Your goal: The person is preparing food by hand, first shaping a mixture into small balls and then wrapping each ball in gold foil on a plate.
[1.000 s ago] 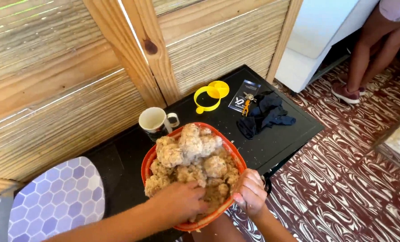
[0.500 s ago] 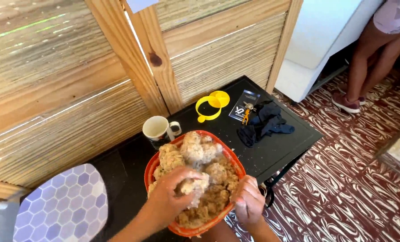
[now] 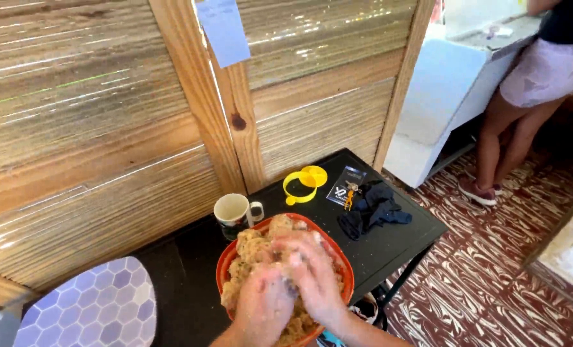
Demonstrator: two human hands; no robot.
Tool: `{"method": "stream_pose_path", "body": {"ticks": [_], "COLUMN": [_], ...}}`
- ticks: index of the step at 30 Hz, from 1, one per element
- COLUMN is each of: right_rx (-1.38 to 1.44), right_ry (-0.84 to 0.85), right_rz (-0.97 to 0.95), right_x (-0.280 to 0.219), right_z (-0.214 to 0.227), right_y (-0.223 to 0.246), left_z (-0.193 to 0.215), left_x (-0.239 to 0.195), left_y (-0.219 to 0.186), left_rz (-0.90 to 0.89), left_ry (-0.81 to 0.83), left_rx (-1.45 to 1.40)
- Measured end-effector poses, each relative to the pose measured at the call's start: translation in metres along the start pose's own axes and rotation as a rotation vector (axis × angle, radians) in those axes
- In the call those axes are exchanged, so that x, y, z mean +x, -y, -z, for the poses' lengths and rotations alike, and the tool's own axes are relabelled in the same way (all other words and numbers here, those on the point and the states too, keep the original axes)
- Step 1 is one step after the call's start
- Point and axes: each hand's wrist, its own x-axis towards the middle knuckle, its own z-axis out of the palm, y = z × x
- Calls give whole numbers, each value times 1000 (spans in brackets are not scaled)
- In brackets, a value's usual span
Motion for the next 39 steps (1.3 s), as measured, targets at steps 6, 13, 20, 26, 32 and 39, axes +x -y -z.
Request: {"method": "stream_pose_path", "body": {"ticks": [6,13,20,26,32,39], "right_rx": [-130,-69,-128,-185,125,791], "right_ry": [0,12,-18,102,98,189], "right_rz": [336,386,249,266,-63,-566], "right_x": [17,47,51,47,28,-5], "right_z": [-30,-11,-7,-3,26,44], "right_y": [9,18,15,-5,-14,-29], "left_z": [3,-12,-8,-20,-13,95], "left_x": [-3,0,4,-5,-21,-10], "left_y": [2,-45,-55,-81,-80,25], "left_rz": [-95,-96,124,166,122,-442], "left_ry": [-288,-121,-437,-183,241,334], "left_rx": [-296,-550,-140,536,1567,2561]}}
